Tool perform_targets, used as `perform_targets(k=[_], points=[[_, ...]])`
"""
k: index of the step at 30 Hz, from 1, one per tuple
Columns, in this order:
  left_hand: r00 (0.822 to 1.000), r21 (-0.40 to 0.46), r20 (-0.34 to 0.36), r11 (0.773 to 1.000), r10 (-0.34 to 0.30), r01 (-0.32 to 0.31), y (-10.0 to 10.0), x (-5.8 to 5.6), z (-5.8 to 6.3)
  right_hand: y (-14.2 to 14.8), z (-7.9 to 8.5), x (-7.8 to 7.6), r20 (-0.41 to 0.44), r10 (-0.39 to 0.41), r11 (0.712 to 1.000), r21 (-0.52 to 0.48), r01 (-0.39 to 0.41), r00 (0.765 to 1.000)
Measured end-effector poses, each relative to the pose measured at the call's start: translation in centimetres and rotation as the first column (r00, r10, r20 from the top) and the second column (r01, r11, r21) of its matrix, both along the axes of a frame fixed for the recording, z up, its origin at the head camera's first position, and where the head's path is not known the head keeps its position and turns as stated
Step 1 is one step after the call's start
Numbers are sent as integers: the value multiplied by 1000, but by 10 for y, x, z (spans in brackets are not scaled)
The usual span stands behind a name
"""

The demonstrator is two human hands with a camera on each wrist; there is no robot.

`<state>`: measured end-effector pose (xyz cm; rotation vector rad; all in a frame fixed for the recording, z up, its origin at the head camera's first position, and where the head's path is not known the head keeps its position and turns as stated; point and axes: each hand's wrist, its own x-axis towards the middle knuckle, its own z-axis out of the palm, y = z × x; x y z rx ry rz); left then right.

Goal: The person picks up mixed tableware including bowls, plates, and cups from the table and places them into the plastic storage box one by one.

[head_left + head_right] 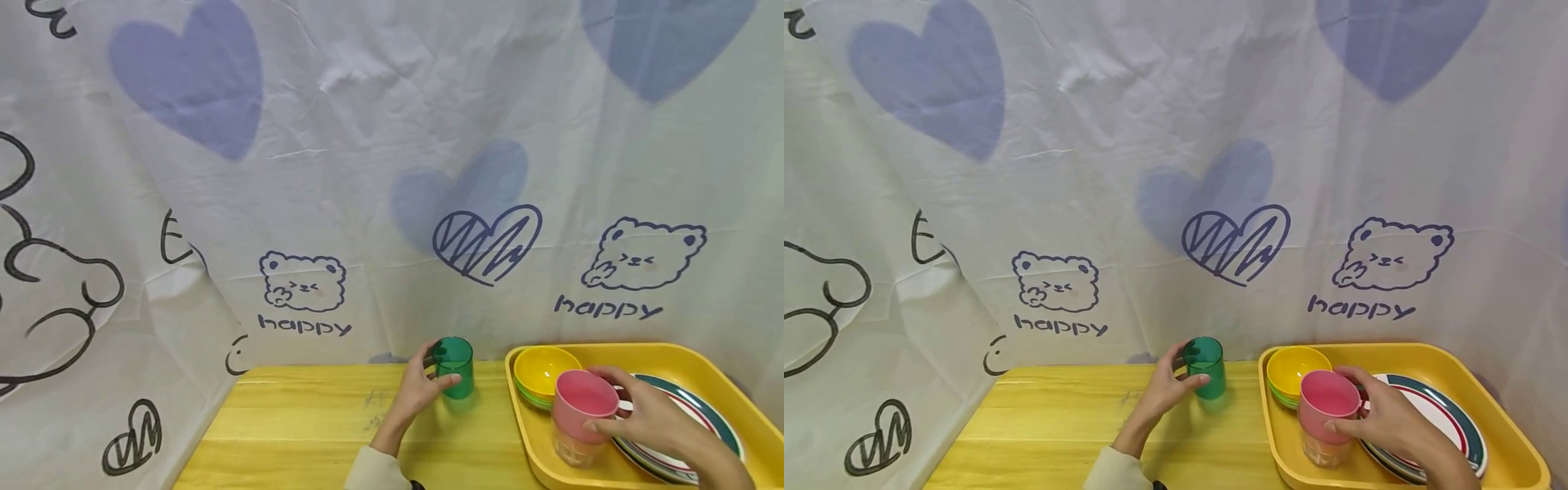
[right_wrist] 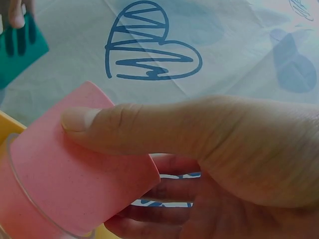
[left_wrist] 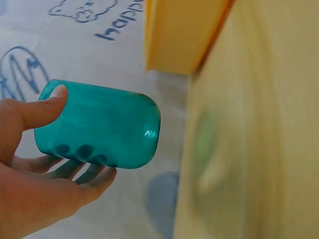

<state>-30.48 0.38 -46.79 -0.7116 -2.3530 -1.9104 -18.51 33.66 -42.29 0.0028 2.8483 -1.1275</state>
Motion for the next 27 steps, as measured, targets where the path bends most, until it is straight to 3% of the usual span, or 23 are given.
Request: perform_targets(k=[6,15,20,27], points=[[999,24,-39,1000,-2,3,-22,10,17,0,-1,3,-17,5,1000,-8,-5,1000],[999,43,-42,999,-18,19,-53,42,58,-6,6,6,-162,-60,998,-24,57,985],[999,56,-35,998,-17,19,-63,47,67,-11,11,7,-255,-103,995,-35,97,961],[999,77,-30,997,-15,18,-74,47,70,-23,18,5,-376,-145,989,-70,128,915]])
